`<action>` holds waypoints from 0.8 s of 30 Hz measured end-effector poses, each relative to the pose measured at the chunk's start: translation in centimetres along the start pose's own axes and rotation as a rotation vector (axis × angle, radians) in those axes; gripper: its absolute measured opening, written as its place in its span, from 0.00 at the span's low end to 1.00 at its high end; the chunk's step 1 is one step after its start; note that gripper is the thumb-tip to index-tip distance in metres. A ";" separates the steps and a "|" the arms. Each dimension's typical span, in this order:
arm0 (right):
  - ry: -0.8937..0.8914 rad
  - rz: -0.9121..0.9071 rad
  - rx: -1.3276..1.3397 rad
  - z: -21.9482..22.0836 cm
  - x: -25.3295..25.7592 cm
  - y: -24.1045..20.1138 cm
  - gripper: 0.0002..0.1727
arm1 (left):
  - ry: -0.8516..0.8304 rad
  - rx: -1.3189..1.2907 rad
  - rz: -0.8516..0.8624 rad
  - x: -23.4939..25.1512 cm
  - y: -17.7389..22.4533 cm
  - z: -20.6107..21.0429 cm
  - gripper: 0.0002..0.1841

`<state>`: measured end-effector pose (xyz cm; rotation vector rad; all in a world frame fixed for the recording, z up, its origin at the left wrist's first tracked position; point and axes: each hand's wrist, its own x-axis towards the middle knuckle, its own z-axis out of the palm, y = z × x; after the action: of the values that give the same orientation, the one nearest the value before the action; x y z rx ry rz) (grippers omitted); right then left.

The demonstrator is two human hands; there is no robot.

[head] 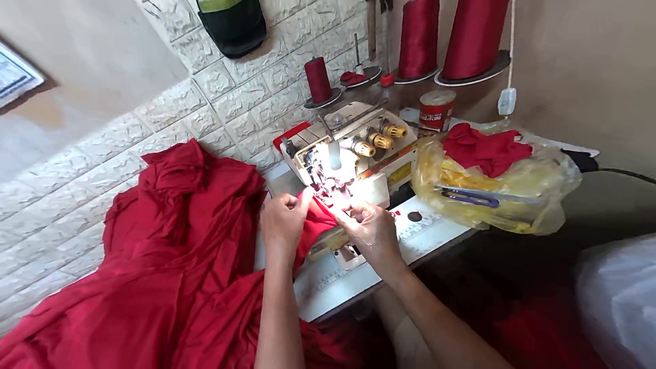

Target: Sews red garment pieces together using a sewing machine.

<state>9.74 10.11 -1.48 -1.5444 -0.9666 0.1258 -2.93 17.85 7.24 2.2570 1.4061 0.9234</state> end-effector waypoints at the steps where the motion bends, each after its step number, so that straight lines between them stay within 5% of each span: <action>1: -0.004 -0.005 -0.009 -0.1 0.0 -0.2 0.12 | -0.011 -0.035 0.008 -0.1 0.1 0.3 0.17; 8: 0.118 -0.318 -0.168 -0.3 0.7 -0.8 0.09 | 0.098 -0.632 0.053 -0.6 0.0 2.1 0.06; 14: -0.154 -0.206 0.107 -0.8 2.2 -1.5 0.23 | 0.064 -1.129 -0.212 -0.2 1.2 2.4 0.10; 17: -0.191 -0.246 0.085 -0.2 2.7 -1.7 0.22 | 0.067 -1.169 -0.289 0.2 1.4 2.5 0.08; 21: -0.188 -0.222 0.064 -0.2 2.9 -2.2 0.16 | 0.081 -1.095 -0.249 0.2 1.6 2.5 0.21; 24: -0.146 -0.225 0.076 -0.2 2.9 -1.7 0.15 | 0.137 -1.086 -0.218 0.3 1.5 2.9 0.20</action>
<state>10.87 11.61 1.28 -1.3611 -1.2307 0.1159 0.14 17.61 6.10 1.2211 0.8145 1.3343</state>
